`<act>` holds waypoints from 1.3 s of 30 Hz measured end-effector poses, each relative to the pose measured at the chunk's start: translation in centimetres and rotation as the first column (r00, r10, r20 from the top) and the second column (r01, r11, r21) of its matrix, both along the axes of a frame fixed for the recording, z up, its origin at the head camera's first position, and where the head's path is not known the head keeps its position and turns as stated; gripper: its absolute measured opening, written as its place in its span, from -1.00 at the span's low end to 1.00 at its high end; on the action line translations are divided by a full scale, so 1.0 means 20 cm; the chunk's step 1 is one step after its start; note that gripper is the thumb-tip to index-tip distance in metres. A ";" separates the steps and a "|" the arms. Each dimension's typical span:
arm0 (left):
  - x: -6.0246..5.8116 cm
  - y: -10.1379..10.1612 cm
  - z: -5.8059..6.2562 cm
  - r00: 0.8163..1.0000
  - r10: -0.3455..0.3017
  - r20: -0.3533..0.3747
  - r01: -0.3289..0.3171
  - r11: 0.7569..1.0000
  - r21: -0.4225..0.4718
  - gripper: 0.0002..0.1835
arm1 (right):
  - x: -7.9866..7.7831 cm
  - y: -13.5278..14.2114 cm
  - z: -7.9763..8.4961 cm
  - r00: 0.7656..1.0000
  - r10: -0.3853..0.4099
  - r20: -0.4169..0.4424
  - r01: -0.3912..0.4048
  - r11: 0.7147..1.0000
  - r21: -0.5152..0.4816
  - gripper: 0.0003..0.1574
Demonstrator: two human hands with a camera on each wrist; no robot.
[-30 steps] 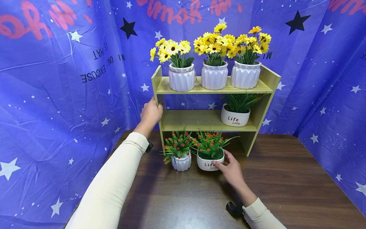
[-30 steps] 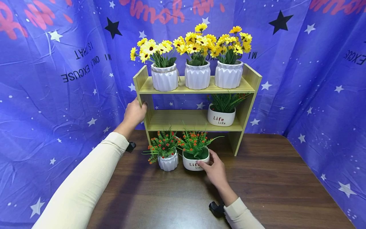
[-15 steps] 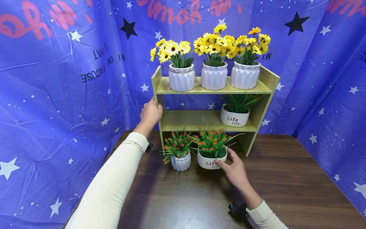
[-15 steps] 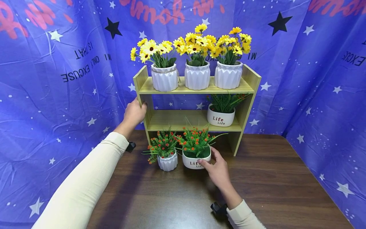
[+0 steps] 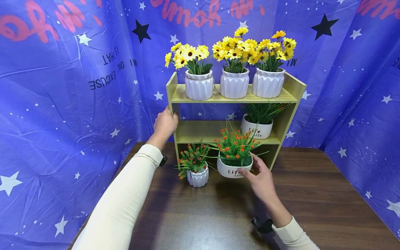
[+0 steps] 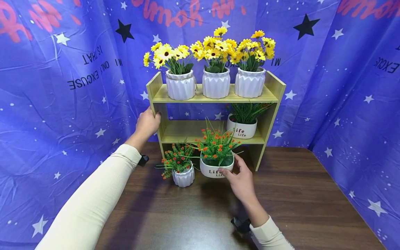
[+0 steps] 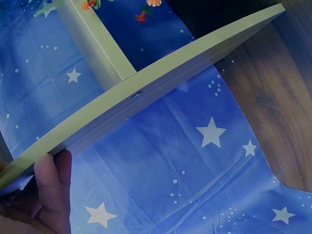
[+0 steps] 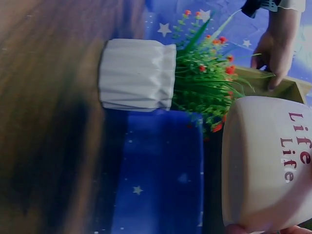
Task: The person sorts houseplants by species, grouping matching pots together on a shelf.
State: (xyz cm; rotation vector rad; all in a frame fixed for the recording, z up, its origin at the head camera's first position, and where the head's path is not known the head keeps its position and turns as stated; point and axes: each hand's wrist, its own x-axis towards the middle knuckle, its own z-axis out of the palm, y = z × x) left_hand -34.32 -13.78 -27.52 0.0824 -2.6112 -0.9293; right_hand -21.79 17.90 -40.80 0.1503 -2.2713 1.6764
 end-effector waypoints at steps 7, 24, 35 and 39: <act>0.00 0.00 0.00 1.000 0.001 -0.001 -0.001 1.000 -0.003 -0.75 | -0.04 -0.02 0.09 0.998 0.029 -0.050 -0.030 0.999 -0.013 -0.18; -0.01 0.00 -0.01 1.000 -0.002 -0.011 0.002 1.000 -0.006 -0.70 | -0.23 -0.07 0.21 0.999 0.018 -0.031 -0.017 1.000 0.010 -0.12; -0.01 0.00 0.01 1.000 0.012 -0.017 -0.012 1.000 -0.010 -0.72 | -0.37 -0.08 0.24 0.999 0.024 -0.030 -0.023 1.000 0.021 -0.14; 0.00 -0.01 0.00 1.000 0.014 0.004 -0.014 1.000 -0.014 -0.69 | -0.43 -0.09 0.25 0.999 0.004 -0.035 -0.002 0.997 0.075 -0.20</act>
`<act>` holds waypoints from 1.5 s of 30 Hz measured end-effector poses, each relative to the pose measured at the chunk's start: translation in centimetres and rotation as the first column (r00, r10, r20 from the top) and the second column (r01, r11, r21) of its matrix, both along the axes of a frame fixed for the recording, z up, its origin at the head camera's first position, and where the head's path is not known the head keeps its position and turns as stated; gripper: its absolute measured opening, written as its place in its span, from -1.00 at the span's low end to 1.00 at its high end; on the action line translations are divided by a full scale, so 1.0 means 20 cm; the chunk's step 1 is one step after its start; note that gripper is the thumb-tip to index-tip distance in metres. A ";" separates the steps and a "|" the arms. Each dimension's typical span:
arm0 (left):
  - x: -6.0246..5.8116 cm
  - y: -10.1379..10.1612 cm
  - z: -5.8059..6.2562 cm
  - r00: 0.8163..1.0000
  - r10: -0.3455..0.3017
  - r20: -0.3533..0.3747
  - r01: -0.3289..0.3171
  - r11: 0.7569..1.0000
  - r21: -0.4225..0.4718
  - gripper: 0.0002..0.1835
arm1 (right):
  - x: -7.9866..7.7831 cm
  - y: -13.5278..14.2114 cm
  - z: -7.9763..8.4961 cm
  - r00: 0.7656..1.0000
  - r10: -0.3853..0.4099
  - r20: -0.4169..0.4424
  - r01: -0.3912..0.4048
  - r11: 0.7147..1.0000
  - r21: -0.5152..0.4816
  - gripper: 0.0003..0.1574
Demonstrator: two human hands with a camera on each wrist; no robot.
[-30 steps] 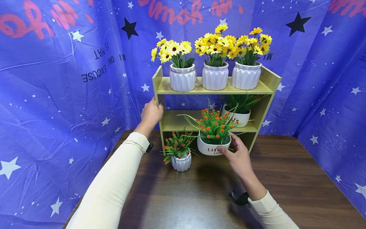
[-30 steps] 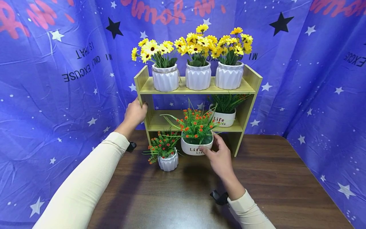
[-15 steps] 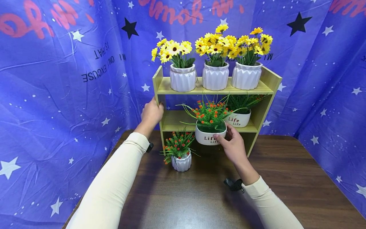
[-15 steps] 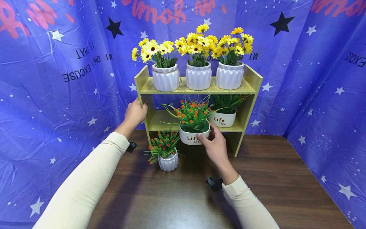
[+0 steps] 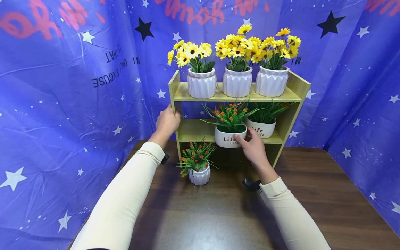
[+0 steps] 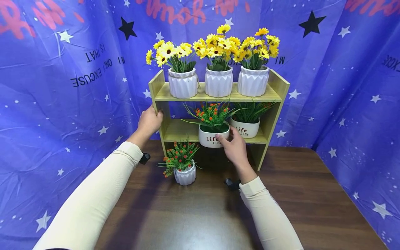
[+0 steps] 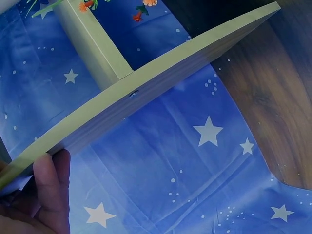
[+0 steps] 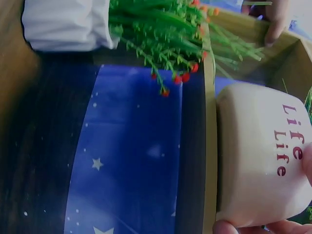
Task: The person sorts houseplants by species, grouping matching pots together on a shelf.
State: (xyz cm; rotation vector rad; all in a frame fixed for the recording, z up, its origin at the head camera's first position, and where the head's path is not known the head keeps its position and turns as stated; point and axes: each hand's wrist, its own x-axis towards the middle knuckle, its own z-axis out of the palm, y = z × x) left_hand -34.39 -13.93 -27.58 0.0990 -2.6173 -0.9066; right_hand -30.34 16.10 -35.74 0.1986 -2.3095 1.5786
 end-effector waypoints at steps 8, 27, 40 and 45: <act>0.00 0.00 -0.02 1.000 0.003 0.013 -0.003 1.000 -0.006 -0.68 | -0.07 -0.02 0.01 0.998 -0.038 -0.042 0.042 0.995 0.090 -0.32; 0.00 0.01 0.00 1.000 0.000 -0.003 0.000 1.000 -0.013 -0.70 | -0.19 -0.07 0.05 0.997 0.077 -0.016 -0.076 0.997 0.025 -0.38; 0.00 0.00 -0.02 1.000 -0.013 -0.006 0.013 1.000 -0.015 -0.67 | -0.23 -0.10 0.04 0.995 0.102 -0.002 -0.102 0.995 -0.020 -0.33; -0.01 0.00 -0.01 1.000 -0.018 -0.014 0.018 1.000 -0.016 -0.67 | -0.22 -0.10 0.05 0.996 0.088 0.019 -0.087 0.995 -0.040 -0.32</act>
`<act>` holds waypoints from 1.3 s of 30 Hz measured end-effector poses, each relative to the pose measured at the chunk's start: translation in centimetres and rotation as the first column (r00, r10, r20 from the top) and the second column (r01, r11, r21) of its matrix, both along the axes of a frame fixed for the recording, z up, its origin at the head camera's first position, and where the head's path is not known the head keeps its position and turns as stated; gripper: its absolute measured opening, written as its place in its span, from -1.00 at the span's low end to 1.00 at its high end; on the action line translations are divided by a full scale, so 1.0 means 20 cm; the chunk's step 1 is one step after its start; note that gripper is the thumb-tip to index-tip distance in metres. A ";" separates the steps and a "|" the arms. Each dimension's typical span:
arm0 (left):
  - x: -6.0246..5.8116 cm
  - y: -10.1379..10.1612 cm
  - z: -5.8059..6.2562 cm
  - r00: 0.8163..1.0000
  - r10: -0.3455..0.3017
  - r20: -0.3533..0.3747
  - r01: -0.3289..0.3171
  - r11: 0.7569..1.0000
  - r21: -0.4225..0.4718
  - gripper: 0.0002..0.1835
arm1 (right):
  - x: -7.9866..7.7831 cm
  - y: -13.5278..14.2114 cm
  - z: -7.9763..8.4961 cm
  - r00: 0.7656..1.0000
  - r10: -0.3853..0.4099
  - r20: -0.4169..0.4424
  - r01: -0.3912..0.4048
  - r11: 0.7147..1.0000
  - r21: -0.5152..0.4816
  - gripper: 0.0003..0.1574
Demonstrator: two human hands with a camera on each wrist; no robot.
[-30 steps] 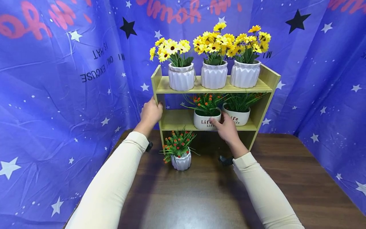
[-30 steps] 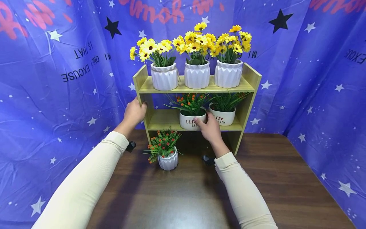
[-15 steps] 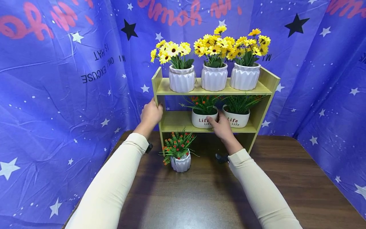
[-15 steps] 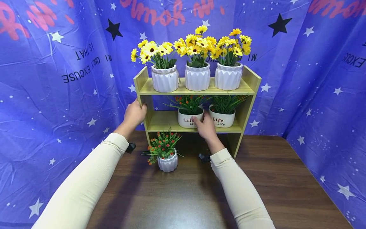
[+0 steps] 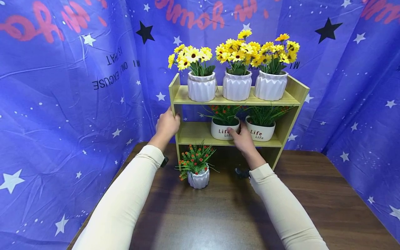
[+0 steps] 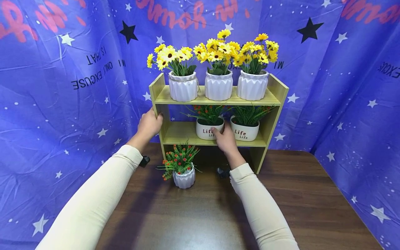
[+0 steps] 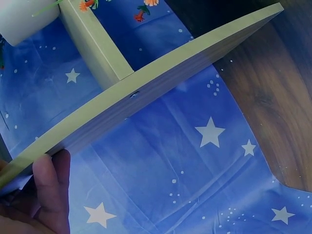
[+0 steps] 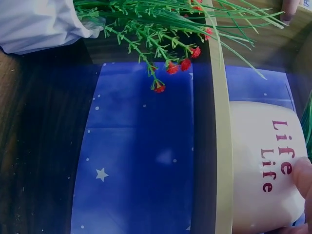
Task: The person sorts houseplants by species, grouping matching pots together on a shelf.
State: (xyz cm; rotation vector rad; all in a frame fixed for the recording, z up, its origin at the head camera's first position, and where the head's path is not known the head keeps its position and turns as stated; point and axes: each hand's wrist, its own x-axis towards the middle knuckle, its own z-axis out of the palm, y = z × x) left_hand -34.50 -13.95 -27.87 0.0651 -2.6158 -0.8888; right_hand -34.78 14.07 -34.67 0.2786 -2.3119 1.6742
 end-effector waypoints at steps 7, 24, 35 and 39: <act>0.01 0.00 0.00 1.000 0.001 0.004 -0.001 1.000 0.001 -0.66 | 0.02 0.00 0.00 1.000 -0.019 0.001 0.019 1.000 0.000 -0.30; 0.01 0.00 0.01 1.000 0.008 0.000 -0.008 1.000 0.013 -0.63 | 0.36 -0.04 -0.21 0.985 -0.167 -0.036 0.162 0.981 -0.101 -0.32; 0.01 0.00 0.01 1.000 0.015 0.002 -0.015 1.000 0.014 -0.64 | 0.48 -0.20 -0.50 0.992 -0.123 0.028 0.126 0.968 -0.219 -0.49; 0.01 0.01 0.01 1.000 0.012 0.007 -0.012 1.000 0.009 -0.64 | 0.50 -0.28 -0.58 0.993 -0.094 0.067 0.106 0.974 -0.200 -0.48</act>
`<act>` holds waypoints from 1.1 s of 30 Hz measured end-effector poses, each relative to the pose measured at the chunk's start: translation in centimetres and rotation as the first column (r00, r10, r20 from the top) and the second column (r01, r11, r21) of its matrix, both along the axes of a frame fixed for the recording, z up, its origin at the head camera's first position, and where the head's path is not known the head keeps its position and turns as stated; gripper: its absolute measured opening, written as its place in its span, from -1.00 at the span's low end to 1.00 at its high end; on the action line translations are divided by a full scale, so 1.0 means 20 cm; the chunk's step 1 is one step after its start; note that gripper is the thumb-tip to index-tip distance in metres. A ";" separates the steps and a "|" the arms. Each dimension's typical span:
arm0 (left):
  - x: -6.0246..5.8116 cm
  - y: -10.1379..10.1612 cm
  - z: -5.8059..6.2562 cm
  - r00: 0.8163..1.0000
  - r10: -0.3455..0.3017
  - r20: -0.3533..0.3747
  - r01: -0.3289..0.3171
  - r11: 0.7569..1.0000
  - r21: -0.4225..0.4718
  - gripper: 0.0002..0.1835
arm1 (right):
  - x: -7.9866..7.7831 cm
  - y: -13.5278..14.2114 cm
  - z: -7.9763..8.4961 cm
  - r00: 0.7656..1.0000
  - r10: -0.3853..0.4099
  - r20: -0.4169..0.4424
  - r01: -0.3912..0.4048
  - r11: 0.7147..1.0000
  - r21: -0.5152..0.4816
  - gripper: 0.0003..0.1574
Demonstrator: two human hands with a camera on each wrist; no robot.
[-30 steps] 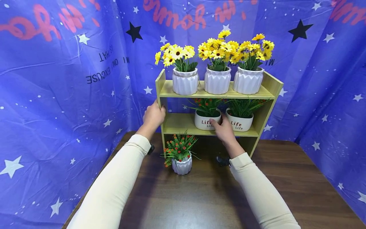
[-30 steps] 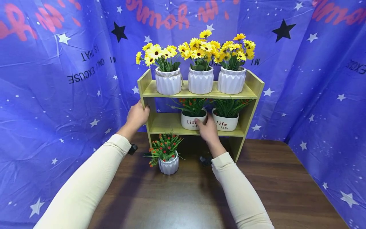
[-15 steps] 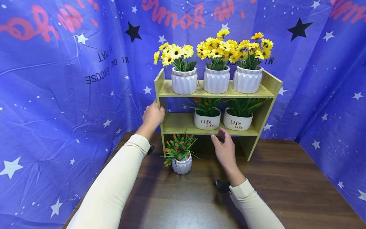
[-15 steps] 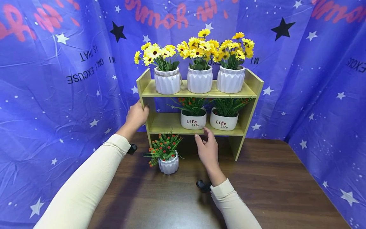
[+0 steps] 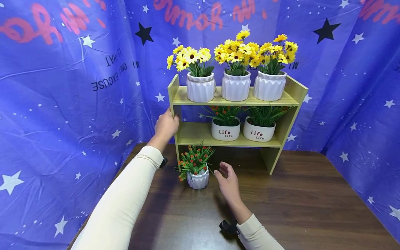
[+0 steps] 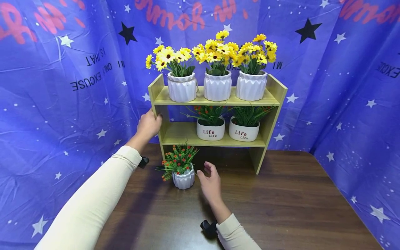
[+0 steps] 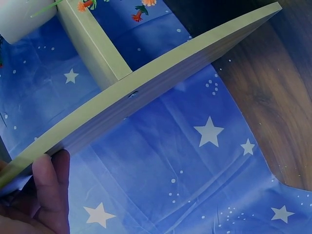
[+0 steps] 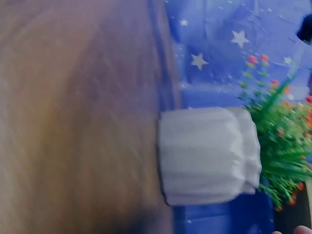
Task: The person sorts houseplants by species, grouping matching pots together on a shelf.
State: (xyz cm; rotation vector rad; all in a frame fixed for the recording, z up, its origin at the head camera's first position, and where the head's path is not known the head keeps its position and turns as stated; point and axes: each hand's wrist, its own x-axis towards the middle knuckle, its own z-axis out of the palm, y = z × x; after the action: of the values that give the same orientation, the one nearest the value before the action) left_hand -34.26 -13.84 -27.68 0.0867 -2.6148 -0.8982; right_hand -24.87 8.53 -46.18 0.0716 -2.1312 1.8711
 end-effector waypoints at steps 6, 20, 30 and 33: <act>0.00 0.01 0.01 1.000 0.002 -0.005 -0.002 1.000 0.003 -0.70 | -0.02 -0.07 -0.05 0.995 0.083 0.058 -0.087 0.993 0.079 -0.36; 0.00 0.02 0.00 1.000 -0.006 0.000 0.006 1.000 0.012 -0.68 | -0.06 -0.16 -0.16 0.978 0.165 0.128 -0.166 0.986 0.000 -0.22; 0.00 0.01 -0.01 1.000 0.001 0.004 -0.001 1.000 0.006 -0.69 | -0.07 -0.23 -0.16 0.980 0.169 0.105 -0.168 0.986 -0.021 -0.12; 0.00 0.01 0.00 1.000 0.000 0.002 0.000 1.000 0.009 -0.67 | -0.04 -0.24 -0.11 0.982 0.169 0.086 -0.166 0.985 -0.038 -0.14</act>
State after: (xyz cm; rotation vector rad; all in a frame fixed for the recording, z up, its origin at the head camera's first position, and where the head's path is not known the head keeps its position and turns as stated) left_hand -34.32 -13.65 -27.75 0.0894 -2.6127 -0.9102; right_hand -25.61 3.64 -48.33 0.1693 -2.2164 2.0360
